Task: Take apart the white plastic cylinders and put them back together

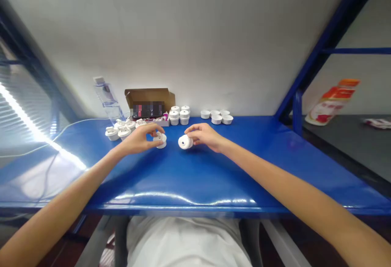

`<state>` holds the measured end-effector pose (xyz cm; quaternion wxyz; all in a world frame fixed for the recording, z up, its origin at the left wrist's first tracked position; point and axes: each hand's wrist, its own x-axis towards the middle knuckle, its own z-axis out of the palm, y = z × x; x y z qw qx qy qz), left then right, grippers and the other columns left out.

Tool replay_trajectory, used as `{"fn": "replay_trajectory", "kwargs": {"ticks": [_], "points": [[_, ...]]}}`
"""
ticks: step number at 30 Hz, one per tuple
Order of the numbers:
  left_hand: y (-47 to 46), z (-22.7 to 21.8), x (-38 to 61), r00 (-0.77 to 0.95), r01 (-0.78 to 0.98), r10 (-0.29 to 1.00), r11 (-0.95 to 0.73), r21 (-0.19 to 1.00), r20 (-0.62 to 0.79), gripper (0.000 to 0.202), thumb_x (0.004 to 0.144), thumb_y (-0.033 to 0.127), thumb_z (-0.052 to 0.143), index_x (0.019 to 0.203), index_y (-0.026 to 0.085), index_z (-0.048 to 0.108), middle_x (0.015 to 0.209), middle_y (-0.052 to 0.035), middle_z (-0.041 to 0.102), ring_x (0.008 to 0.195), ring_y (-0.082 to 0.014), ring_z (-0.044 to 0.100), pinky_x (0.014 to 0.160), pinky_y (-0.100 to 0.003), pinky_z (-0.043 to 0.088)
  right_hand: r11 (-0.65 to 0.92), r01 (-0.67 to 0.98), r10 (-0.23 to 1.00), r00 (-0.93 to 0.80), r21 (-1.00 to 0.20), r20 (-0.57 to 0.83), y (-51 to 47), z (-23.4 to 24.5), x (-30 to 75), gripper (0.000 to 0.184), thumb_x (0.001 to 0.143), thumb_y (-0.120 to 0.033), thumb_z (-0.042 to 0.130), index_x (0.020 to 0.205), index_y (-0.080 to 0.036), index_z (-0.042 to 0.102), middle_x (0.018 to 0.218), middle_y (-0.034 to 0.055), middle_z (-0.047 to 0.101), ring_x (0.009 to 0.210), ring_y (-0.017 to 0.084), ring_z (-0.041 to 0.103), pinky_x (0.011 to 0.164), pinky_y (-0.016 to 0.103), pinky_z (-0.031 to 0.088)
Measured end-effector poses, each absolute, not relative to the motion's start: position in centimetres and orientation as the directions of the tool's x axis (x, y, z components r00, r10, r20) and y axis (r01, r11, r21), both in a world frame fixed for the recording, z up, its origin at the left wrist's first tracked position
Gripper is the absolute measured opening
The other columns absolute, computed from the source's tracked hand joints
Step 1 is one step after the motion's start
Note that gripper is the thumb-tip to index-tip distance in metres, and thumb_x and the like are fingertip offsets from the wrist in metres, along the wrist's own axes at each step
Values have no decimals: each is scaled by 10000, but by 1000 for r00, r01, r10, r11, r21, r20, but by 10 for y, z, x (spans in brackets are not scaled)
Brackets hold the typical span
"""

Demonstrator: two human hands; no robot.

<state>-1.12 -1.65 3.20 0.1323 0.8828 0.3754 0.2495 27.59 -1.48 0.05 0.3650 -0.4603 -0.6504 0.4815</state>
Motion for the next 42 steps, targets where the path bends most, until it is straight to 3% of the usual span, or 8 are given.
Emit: {"fn": "replay_trajectory", "kwargs": {"ticks": [3, 6, 10, 13, 19, 27, 36, 42], "points": [[-22, 25, 0, 604, 459, 712, -678, 574, 357, 405, 798, 371, 730, 1162, 210, 655, 1158, -72, 694, 971, -207, 650, 869, -331, 513, 191, 353, 956, -279, -916, 91, -12, -8, 279, 140, 766, -215, 689, 881, -167, 753, 849, 66, 755, 764, 195, 694, 681, 311, 573], [-19, 16, 3, 545, 466, 759, -628, 623, 356, 567, 754, 405, 781, 1259, 218, 605, 1271, -99, 657, 1064, -242, 641, 855, -351, 521, 364, 479, 930, -231, -799, 285, -13, -11, 281, 284, 730, -84, 602, 946, -183, 756, 1008, 69, 766, 949, 224, 706, 887, 388, 563], [-12, 7, -1, 545, 517, 802, -549, 656, 242, 559, 745, 495, 777, 1190, 189, 629, 1086, -80, 719, 969, -243, 669, 804, -352, 528, 562, 415, 800, -493, -716, 342, -29, -4, 272, 494, 727, -109, 652, 1203, -231, 699, 1269, 62, 697, 1163, 241, 652, 959, 378, 536], [-13, 6, 0, 566, 498, 781, -580, 645, 266, 488, 751, 465, 771, 1135, 188, 650, 1061, -60, 721, 960, -228, 666, 828, -340, 523, 669, 439, 719, -588, -600, 371, -42, 1, 262, 435, 751, -214, 735, 1185, -231, 706, 1216, 68, 715, 1095, 254, 674, 965, 391, 528], [-28, 9, 13, 546, 393, 775, -572, 720, 318, 432, 718, 275, 761, 1107, 162, 610, 1055, -69, 691, 893, -208, 667, 810, -340, 541, 656, 354, 752, -221, -667, 622, -53, 6, 252, 406, 836, -370, 736, 1201, -231, 629, 1173, 71, 701, 1058, 246, 680, 968, 399, 547], [-36, 22, 15, 525, 121, 821, -332, 936, 223, 459, 711, 339, 839, 1071, 165, 615, 1051, -54, 670, 892, -186, 669, 801, -318, 541, 584, 151, 780, -376, -797, 500, -60, -6, 245, 416, 854, -390, 737, 1224, -259, 601, 1230, 59, 668, 1080, 235, 690, 992, 401, 563], [-39, 26, 16, 583, 115, 802, -240, 964, 131, 423, 831, 488, 738, 1029, 115, 700, 857, -75, 732, 727, -168, 678, 657, -277, 512, 715, 202, 690, -354, -669, 631, -65, -4, 248, 410, 806, -354, 791, 1183, -272, 653, 1297, 69, 663, 1244, 278, 617, 1108, 457, 492], [-41, 22, 17, 502, 67, 816, -367, 928, 286, 539, 651, 390, 900, 1077, 147, 678, 1018, -85, 748, 948, -242, 712, 854, -360, 561, 347, 105, 917, -247, -932, 313, -65, -6, 242, 478, 798, -476, 778, 1171, -225, 615, 975, 65, 753, 781, 259, 753, 747, 442, 642]]}}
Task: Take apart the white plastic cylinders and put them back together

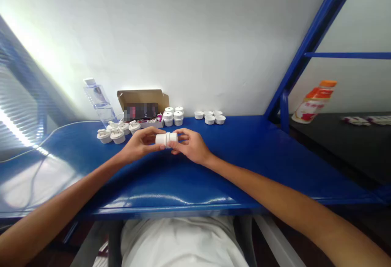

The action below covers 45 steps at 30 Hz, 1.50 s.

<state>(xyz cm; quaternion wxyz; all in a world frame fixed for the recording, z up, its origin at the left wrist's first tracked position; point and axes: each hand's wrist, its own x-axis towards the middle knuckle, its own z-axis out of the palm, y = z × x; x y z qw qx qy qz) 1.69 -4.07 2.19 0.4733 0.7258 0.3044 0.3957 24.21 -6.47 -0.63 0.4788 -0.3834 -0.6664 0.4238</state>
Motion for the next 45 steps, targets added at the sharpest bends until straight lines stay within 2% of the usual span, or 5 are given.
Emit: {"fn": "replay_trajectory", "kwargs": {"ticks": [16, 25, 32, 39, 45], "points": [[-45, 23, 23, 495, 76, 863, -157, 985, 99, 422, 836, 537, 718, 919, 128, 655, 839, -62, 713, 720, -191, 698, 718, -353, 575, 771, 282, 637, -352, -571, 686, -73, -1, 243, 164, 844, -290, 737, 982, -296, 648, 1236, 53, 687, 1209, 264, 632, 1081, 457, 489], [-51, 18, 24, 537, 103, 747, -519, 849, 391, 447, 703, 381, 872, 1022, 166, 646, 1091, -96, 696, 1072, -252, 655, 965, -394, 530, -13, -33, 905, -425, -999, 2, -63, -6, 238, 511, 922, -677, 529, 946, -180, 645, 775, 67, 715, 630, 184, 680, 619, 332, 594], [-50, 23, 26, 484, 81, 871, -144, 986, 88, 426, 877, 567, 656, 903, 151, 565, 760, -39, 675, 621, -172, 671, 622, -317, 555, 763, 160, 640, -326, -627, 696, -67, -3, 242, 320, 834, -418, 773, 1089, -251, 677, 1242, 75, 689, 1187, 250, 646, 1059, 421, 516], [-52, 19, 28, 509, 34, 755, -498, 866, 414, 442, 677, 335, 895, 992, 168, 633, 1044, -76, 693, 983, -213, 658, 891, -331, 524, 167, 98, 922, -368, -981, 120, -61, -7, 241, 574, 985, -660, 401, 1001, -146, 658, 716, 82, 710, 559, 201, 684, 502, 324, 576], [-51, 21, 28, 490, 134, 863, -218, 967, 127, 412, 892, 560, 637, 950, 158, 570, 715, -29, 662, 614, -170, 653, 616, -305, 532, 708, 162, 699, -305, -688, 647, -66, -6, 243, 379, 830, -421, 777, 1141, -226, 685, 1198, 78, 716, 1138, 255, 671, 1034, 422, 532]]}}
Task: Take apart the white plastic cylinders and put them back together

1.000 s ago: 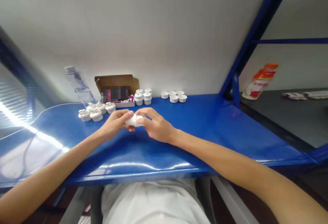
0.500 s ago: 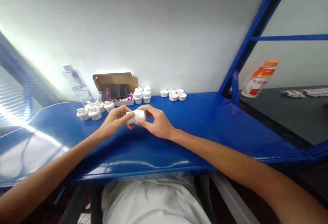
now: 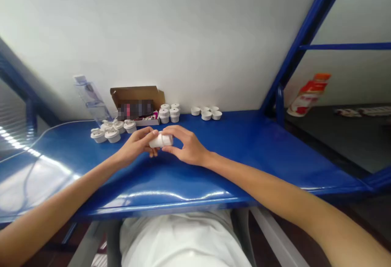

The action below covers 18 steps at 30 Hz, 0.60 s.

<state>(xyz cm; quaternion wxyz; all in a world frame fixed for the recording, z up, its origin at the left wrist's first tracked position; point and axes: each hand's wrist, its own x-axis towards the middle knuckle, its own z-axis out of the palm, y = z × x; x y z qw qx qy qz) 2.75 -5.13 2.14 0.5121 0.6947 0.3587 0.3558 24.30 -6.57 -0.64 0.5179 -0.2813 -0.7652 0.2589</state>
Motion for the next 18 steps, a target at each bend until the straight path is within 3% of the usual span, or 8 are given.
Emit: {"fn": "replay_trajectory", "kwargs": {"ticks": [2, 3, 5, 8, 10, 13, 15, 18], "points": [[-50, 21, 27, 494, 108, 856, -231, 967, 150, 387, 875, 515, 678, 969, 157, 566, 782, -37, 679, 660, -165, 664, 648, -297, 535, 748, 187, 661, -294, -636, 691, -66, -4, 244, 410, 763, -386, 839, 1114, -231, 694, 1207, 75, 715, 1183, 265, 648, 1091, 446, 489], [-49, 20, 27, 490, 86, 848, -277, 957, 202, 385, 828, 459, 748, 991, 160, 568, 847, -40, 687, 718, -163, 671, 691, -294, 538, 712, 178, 700, -268, -680, 662, -66, -3, 244, 431, 742, -396, 854, 1103, -225, 692, 1158, 73, 729, 1116, 260, 680, 1046, 442, 524], [-47, 16, 27, 468, 49, 826, -378, 924, 314, 420, 729, 341, 840, 992, 167, 563, 913, -28, 675, 804, -159, 661, 758, -286, 530, 541, 108, 828, -245, -834, 505, -65, -2, 243, 462, 751, -482, 830, 1084, -197, 683, 997, 67, 750, 863, 230, 734, 837, 405, 613], [-46, 12, 26, 451, 89, 789, -505, 858, 418, 334, 716, 257, 819, 889, 163, 549, 859, -9, 642, 797, -142, 619, 754, -264, 503, 306, -19, 889, -351, -952, 293, -66, -1, 239, 481, 798, -565, 760, 1046, -158, 694, 808, 49, 737, 655, 190, 706, 634, 336, 602], [-48, 13, 26, 481, 157, 762, -562, 812, 434, 300, 727, 222, 785, 914, 164, 557, 876, -11, 635, 770, -131, 594, 718, -249, 488, 312, -77, 876, -364, -947, 318, -68, 0, 236, 475, 746, -511, 825, 1043, -164, 694, 847, 44, 743, 725, 191, 714, 691, 324, 600], [-51, 18, 26, 516, 224, 749, -586, 779, 416, 425, 736, 225, 766, 1102, 182, 555, 954, -20, 639, 795, -144, 609, 736, -262, 510, 351, -113, 890, -269, -929, 369, -66, 0, 234, 464, 710, -447, 866, 1041, -186, 673, 924, 33, 741, 795, 192, 717, 765, 325, 595], [-53, 20, 26, 511, 224, 752, -583, 781, 416, 494, 780, 281, 754, 1209, 197, 523, 1004, -35, 650, 848, -167, 638, 797, -293, 533, 357, -98, 903, -219, -929, 370, -63, -3, 235, 459, 718, -454, 856, 1043, -192, 664, 930, 33, 740, 800, 198, 718, 777, 334, 595], [-53, 20, 27, 504, 224, 767, -561, 797, 398, 489, 835, 383, 738, 1226, 199, 510, 1020, -51, 664, 875, -184, 666, 810, -310, 543, 367, -61, 901, -224, -928, 371, -58, -8, 237, 449, 755, -455, 826, 1079, -189, 665, 945, 48, 746, 809, 213, 722, 787, 358, 600]]}}
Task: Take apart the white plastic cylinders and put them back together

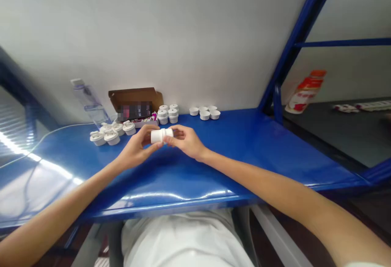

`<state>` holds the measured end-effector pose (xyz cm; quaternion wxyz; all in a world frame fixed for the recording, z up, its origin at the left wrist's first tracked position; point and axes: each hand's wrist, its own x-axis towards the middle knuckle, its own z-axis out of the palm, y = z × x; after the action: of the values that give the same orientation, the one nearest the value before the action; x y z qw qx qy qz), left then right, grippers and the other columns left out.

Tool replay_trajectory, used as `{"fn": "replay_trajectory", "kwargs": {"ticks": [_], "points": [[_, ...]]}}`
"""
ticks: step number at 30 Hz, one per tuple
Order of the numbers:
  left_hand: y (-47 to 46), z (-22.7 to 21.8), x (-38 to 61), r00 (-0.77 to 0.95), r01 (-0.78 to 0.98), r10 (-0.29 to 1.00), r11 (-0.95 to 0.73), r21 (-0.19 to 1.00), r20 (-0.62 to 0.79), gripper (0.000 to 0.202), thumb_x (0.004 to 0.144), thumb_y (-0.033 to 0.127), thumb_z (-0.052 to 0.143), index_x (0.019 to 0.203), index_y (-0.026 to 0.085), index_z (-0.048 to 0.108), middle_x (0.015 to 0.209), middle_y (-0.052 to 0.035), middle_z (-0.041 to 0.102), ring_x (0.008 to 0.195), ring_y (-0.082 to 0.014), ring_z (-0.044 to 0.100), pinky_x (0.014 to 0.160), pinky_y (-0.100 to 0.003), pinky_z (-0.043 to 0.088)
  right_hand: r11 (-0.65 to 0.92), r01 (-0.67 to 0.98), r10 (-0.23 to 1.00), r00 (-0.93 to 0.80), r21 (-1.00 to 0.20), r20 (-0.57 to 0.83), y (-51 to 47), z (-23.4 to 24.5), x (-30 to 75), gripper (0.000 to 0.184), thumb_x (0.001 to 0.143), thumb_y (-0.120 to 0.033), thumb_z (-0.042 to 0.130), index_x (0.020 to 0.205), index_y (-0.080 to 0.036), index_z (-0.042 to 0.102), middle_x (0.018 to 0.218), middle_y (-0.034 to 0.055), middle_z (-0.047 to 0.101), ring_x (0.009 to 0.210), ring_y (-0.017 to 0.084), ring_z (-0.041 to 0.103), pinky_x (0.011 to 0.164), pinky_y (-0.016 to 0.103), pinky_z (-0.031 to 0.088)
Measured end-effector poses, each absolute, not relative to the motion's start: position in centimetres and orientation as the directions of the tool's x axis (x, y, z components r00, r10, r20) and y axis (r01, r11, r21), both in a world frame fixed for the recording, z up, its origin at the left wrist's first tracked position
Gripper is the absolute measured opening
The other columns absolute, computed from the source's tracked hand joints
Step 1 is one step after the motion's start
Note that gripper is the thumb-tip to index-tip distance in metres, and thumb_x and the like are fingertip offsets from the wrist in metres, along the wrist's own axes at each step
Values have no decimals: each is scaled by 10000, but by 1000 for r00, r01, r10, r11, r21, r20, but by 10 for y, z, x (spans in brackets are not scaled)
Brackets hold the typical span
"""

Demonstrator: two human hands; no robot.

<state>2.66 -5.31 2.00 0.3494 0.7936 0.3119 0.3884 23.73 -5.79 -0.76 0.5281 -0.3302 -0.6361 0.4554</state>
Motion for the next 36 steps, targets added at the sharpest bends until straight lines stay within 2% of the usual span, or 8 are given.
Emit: {"fn": "replay_trajectory", "kwargs": {"ticks": [3, 8, 13, 18, 24, 29, 32, 36], "points": [[-52, 19, 27, 508, 196, 797, -476, 857, 326, 449, 848, 483, 726, 1118, 185, 525, 914, -37, 672, 754, -167, 671, 683, -277, 534, 505, -13, 841, -215, -863, 496, -59, -9, 241, 421, 802, -410, 795, 1141, -201, 660, 1044, 72, 746, 914, 232, 728, 869, 395, 595], [-54, 19, 31, 529, 117, 839, -218, 969, 125, 512, 967, 665, 407, 913, 168, 517, 619, 8, 587, 482, -135, 584, 454, -236, 415, 809, 188, 588, -267, -557, 764, -66, -2, 246, 325, 774, -327, 825, 1045, -226, 676, 1161, 85, 720, 1117, 260, 679, 1023, 434, 528], [-56, 18, 32, 534, 18, 788, -371, 928, 305, 444, 847, 475, 742, 1095, 170, 534, 939, -36, 674, 814, -145, 659, 726, -250, 516, 487, 162, 855, -287, -858, 432, -66, -5, 244, 350, 919, -524, 628, 1004, -184, 636, 773, 34, 721, 634, 195, 705, 630, 344, 604], [-51, 19, 27, 546, 68, 808, -305, 950, 220, 393, 940, 544, 585, 1018, 160, 549, 792, -15, 651, 651, -130, 626, 626, -257, 487, 703, 212, 709, -280, -679, 647, -69, 1, 244, 405, 780, -400, 808, 1117, -224, 667, 1176, 81, 720, 1081, 262, 688, 1001, 430, 547], [-53, 21, 27, 540, -5, 792, -336, 942, 286, 440, 796, 411, 807, 1085, 175, 574, 1008, -41, 676, 884, -161, 667, 791, -271, 518, 396, 111, 895, -269, -911, 357, -70, 1, 241, 398, 886, -531, 666, 1073, -180, 650, 837, 54, 746, 734, 222, 730, 727, 387, 622], [-52, 19, 26, 572, 7, 807, -186, 983, 149, 374, 927, 512, 621, 1041, 161, 562, 825, -41, 676, 712, -160, 662, 668, -282, 513, 648, 136, 756, -237, -749, 611, -73, 1, 241, 445, 723, -421, 856, 1076, -221, 673, 1171, 74, 725, 1116, 264, 685, 1031, 424, 535], [-53, 19, 27, 572, 1, 780, -311, 951, 254, 394, 832, 399, 769, 1075, 170, 558, 970, -63, 693, 860, -179, 670, 783, -299, 524, 419, 72, 894, -205, -905, 397, -72, 3, 241, 434, 810, -564, 748, 1005, -189, 650, 848, 52, 749, 743, 219, 741, 693, 349, 626], [-59, 19, 29, 556, 109, 710, -577, 809, 431, 329, 806, 303, 783, 1047, 183, 594, 1063, -88, 677, 992, -218, 645, 899, -355, 514, 30, 14, 947, -320, -999, 23, -66, -3, 239, 573, 895, -726, 531, 900, -160, 622, 590, 32, 668, 436, 152, 626, 370, 223, 469]]}}
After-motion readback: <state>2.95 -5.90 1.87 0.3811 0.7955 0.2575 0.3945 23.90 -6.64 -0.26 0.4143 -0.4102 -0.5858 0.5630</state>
